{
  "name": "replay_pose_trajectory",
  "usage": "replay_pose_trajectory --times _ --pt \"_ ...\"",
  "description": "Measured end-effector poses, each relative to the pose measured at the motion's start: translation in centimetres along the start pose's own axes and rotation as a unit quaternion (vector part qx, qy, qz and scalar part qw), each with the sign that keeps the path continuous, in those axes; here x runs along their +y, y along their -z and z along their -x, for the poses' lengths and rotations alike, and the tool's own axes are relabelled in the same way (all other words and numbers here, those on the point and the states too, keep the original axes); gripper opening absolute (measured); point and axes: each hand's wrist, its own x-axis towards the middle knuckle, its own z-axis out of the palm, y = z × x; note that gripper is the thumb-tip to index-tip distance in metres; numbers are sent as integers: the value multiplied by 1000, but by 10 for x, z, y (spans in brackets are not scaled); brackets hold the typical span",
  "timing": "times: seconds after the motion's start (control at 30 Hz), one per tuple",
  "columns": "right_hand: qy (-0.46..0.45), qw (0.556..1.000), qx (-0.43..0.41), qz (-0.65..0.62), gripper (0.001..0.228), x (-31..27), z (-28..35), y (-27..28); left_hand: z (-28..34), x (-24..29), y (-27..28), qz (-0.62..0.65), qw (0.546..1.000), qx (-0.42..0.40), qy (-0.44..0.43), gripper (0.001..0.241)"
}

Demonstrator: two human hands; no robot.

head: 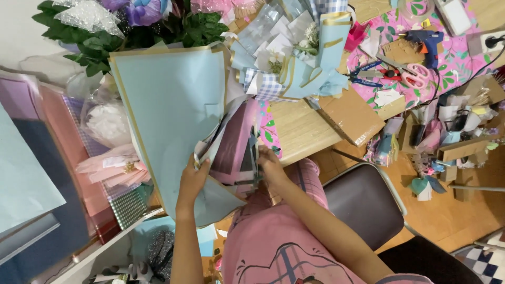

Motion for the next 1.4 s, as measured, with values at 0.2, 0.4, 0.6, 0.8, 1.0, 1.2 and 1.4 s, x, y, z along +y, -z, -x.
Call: replay_pose_trajectory --times 0.2,0.4,0.6,0.8,1.0,1.2,1.4 --pt "84 987 -95 97 31 -6 -1 -8 50 52 31 51 997 -55 10 93" --pt "88 985 -109 102 42 -8 -6 -6 74 92 43 92 993 -58 42 93" --pt "83 988 -102 85 41 -3 -3 -7 77 90 46 88 993 -73 36 96" --pt "267 947 -25 175 65 13 -13 -7 71 78 41 85 993 -73 37 94" --pt "254 939 -58 222 47 19 -25 -11 67 65 38 87 993 -74 18 87" --pt "187 980 -27 68 67 35 -34 -5 73 61 33 76 994 -74 -19 78" --pt "164 962 -111 189 47 51 -27 -7 47 37 15 30 994 -73 -77 83"
